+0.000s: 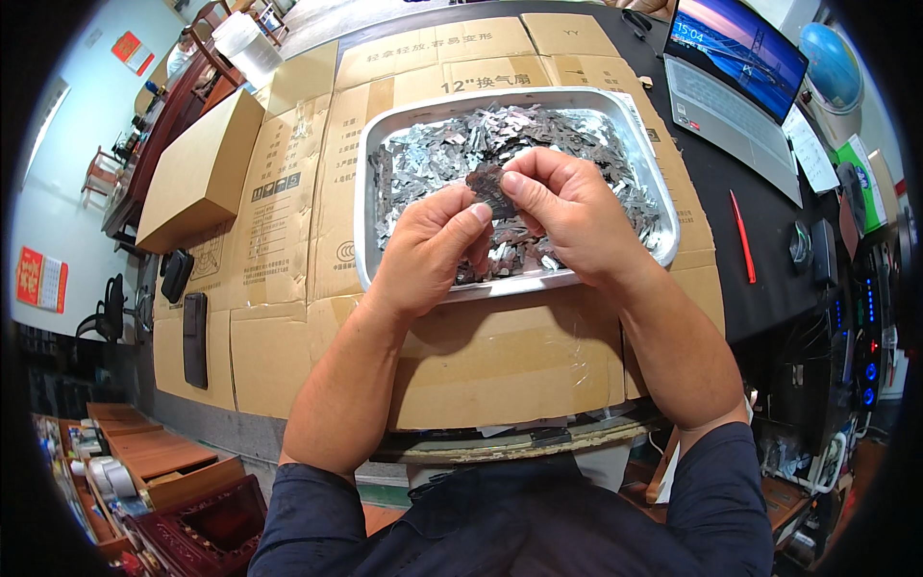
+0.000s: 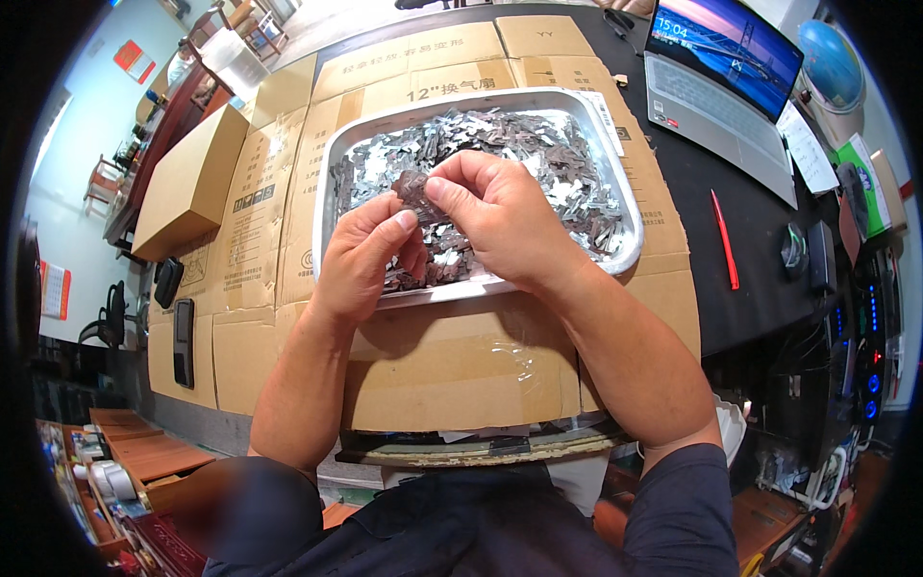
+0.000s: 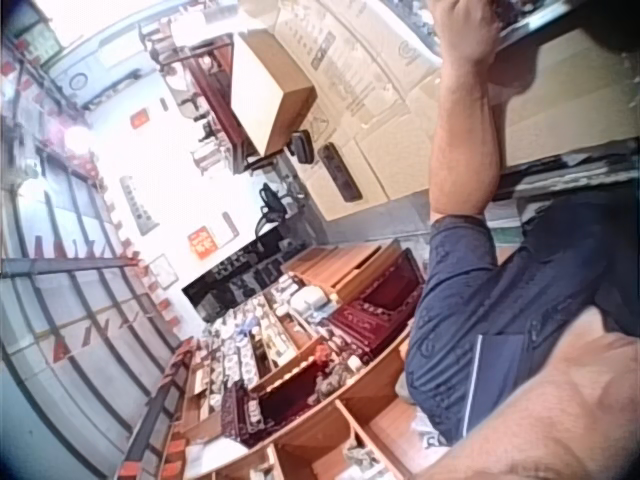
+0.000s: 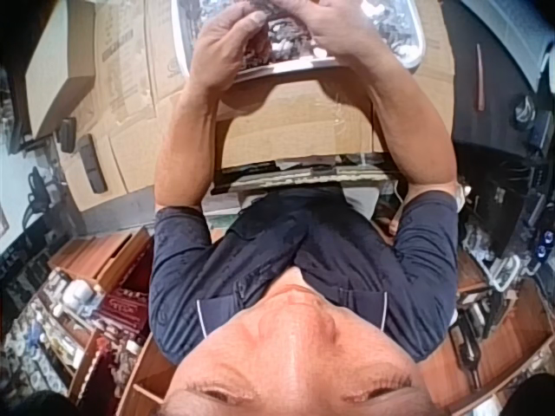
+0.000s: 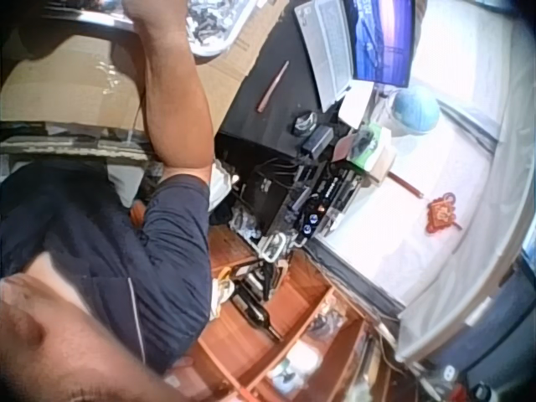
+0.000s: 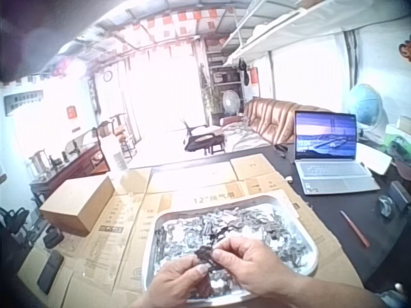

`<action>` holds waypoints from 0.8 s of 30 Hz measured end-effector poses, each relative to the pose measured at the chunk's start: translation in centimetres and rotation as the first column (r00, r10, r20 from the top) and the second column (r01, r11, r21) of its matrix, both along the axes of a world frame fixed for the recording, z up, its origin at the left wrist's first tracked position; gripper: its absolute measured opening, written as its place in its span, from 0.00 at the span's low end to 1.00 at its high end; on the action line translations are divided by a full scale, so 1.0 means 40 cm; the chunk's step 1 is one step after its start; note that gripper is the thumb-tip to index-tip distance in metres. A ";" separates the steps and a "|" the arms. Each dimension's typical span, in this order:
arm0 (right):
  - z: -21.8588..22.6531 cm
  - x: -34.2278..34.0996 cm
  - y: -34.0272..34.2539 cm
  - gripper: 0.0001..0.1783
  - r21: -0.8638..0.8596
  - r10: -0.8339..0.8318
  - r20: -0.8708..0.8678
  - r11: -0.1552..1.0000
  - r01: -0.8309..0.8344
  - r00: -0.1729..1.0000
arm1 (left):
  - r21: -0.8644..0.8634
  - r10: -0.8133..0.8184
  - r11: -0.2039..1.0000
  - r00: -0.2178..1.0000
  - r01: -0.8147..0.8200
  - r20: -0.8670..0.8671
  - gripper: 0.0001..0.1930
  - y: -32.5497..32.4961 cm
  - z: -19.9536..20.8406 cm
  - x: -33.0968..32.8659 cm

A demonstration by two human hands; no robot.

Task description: The person repeatedly picks up small metallic pieces from a tray, separates them by hand, and places them back into the tray. The hands work continuously over the tray, handling the pieces one at a time.

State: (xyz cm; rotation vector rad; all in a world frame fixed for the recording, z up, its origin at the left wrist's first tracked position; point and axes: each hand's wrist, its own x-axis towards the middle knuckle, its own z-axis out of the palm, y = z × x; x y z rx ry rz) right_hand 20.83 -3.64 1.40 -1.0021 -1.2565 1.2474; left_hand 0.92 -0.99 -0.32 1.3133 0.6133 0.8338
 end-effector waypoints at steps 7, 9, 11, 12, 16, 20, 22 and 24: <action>-0.003 -0.004 0.000 0.08 -0.007 0.025 0.006 1.000 -0.025 1.000 | 0.003 0.000 1.000 1.000 0.000 0.000 0.10 0.003 0.001 -0.001; -0.004 -0.004 0.000 0.08 0.023 0.030 0.000 0.999 -0.030 1.000 | 0.016 -0.003 1.000 1.000 0.003 -0.014 0.10 0.003 0.001 -0.002; -0.004 -0.002 0.001 0.09 -0.042 0.040 -0.074 0.998 -0.043 0.996 | 0.009 0.013 1.000 1.000 -0.013 -0.002 0.10 0.002 0.002 -0.001; -0.003 0.000 0.001 0.09 -0.068 0.050 -0.115 0.996 -0.058 0.992 | 0.007 0.019 1.000 1.000 -0.019 -0.002 0.10 0.001 0.003 0.000; -0.004 0.002 0.004 0.09 -0.066 0.060 -0.051 0.996 -0.063 0.997 | -0.010 0.046 0.999 0.998 -0.046 0.038 0.11 -0.001 0.008 0.006; -0.004 -0.004 0.002 0.08 0.006 0.030 0.016 1.000 -0.030 0.999 | -0.036 0.063 0.998 0.996 -0.061 0.069 0.10 -0.002 0.003 0.007; -0.002 -0.003 0.001 0.08 -0.040 0.036 -0.035 0.998 -0.037 0.999 | -0.018 0.048 0.999 0.996 -0.047 0.073 0.10 0.004 -0.002 0.002; 0.000 0.003 0.001 0.09 -0.109 0.046 -0.126 0.992 -0.060 0.991 | 0.014 0.030 0.999 0.996 -0.032 0.079 0.09 0.010 -0.007 -0.002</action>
